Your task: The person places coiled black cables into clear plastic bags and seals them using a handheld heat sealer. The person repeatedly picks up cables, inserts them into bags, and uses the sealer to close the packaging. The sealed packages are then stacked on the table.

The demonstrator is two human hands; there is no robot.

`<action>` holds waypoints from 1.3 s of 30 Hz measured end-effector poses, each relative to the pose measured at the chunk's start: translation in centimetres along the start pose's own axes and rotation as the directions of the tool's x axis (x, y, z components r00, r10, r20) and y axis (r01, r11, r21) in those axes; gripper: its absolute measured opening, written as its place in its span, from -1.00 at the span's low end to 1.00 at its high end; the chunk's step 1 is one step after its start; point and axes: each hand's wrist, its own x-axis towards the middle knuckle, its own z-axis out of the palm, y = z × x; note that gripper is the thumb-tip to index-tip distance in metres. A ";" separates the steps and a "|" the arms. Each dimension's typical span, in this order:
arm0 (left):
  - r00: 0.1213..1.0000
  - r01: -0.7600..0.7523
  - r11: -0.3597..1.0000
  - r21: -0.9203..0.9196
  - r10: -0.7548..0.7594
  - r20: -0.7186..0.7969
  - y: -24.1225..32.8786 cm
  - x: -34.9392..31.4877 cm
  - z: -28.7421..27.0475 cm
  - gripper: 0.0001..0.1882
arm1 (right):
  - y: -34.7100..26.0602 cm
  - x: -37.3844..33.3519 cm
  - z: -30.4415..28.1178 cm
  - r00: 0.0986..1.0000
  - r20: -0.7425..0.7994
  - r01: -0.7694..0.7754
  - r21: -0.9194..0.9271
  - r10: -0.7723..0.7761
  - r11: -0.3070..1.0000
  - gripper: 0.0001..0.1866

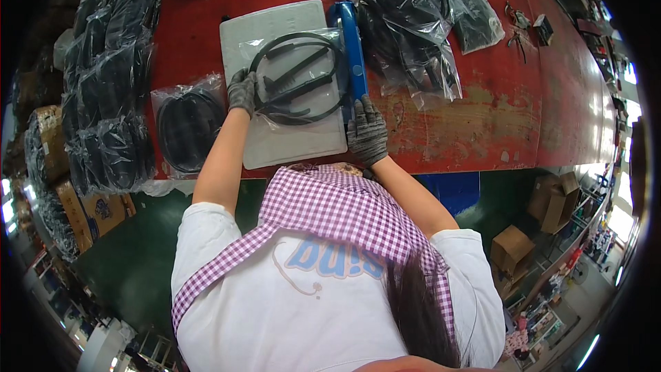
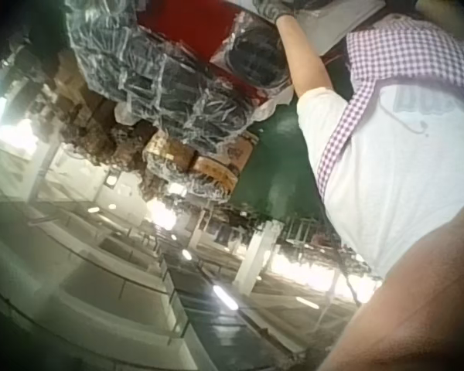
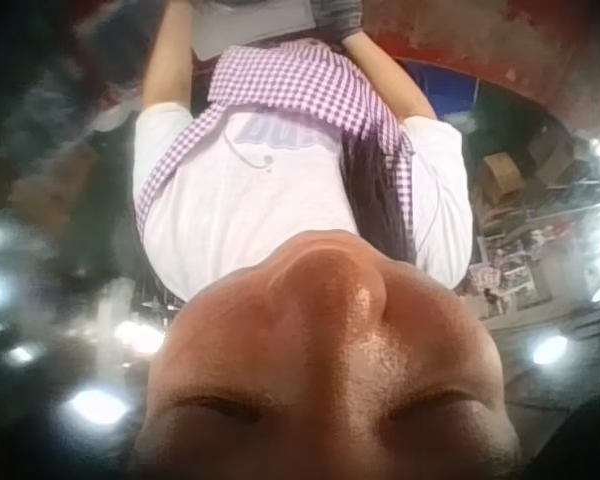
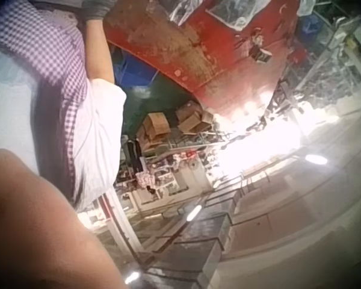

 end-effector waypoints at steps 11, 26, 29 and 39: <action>0.762 0.594 0.600 -0.535 -0.632 0.138 -3.9 -13.9 0.3 -0.74 | 0.7 -0.1 0.4 0.999 -0.030 0.031 0.042 -0.029 0.999 -0.47; 0.598 0.669 0.286 -0.686 -0.756 0.268 -5.2 -13.4 9.7 -0.77 | 0.4 -0.3 0.5 0.998 -0.060 0.006 0.051 -0.003 0.999 -0.49; 0.595 0.665 0.225 -0.712 -0.736 0.323 -6.5 -12.4 10.3 -0.72 | 0.3 -0.3 0.5 0.997 -0.078 0.018 0.062 -0.013 0.998 -0.48; 0.526 0.696 0.241 -0.677 -0.812 0.251 -4.6 -13.4 11.2 -0.73 | -0.3 -0.1 -0.5 0.998 0.005 -0.070 0.102 0.070 0.992 -0.43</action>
